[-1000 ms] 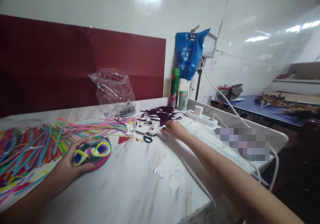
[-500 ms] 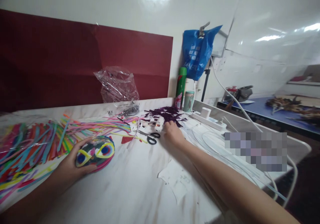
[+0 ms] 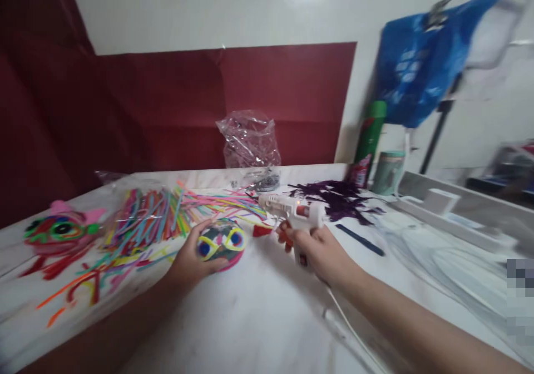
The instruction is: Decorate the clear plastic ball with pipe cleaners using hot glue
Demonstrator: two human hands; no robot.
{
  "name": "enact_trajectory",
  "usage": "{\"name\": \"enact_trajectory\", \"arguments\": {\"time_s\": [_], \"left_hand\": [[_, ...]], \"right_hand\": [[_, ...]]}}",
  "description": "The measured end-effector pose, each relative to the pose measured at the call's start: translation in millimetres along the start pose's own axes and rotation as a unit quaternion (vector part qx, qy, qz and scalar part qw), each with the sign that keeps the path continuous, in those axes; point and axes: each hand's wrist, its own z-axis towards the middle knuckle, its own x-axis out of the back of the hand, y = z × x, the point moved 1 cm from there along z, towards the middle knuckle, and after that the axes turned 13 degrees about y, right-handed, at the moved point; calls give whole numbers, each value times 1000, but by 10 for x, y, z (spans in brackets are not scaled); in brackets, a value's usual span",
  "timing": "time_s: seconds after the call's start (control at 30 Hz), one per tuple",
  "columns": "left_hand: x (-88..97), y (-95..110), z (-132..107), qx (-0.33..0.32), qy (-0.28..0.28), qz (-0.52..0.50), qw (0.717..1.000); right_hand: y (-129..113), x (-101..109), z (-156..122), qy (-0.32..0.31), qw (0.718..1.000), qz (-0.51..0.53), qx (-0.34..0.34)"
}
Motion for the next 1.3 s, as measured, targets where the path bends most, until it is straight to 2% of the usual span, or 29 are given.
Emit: {"name": "enact_trajectory", "arguments": {"time_s": [0.1,0.17,0.33,0.5,0.67,0.77,0.9,1.13,1.3], "left_hand": [[-10,13,-40,-9,30,10,999],[-15,30,-59,-23,43,33,998],[-15,27,-70,-48,43,70,996],[-19,-12,-57,-63,41,65,995],[-35,6,-60,-122,37,96,987],[-38,5,-66,-144,30,114,983],[-36,-4,-71,-154,25,128,979],[-32,3,-61,-148,24,121,981],[-35,-12,-54,-149,22,122,981]], "right_hand": [[-23,-114,-270,-81,990,-7,111],[9,-150,-400,-110,984,-23,139],[104,-191,-468,-120,985,-44,117],[141,-201,-440,-133,978,-41,152],[151,-204,-503,-119,984,-37,128],[144,-205,-502,-138,978,-45,151],[121,-209,-484,-134,977,-41,162],[162,-195,-517,-117,986,-32,119],[181,-191,-492,-147,979,-34,137]]}}
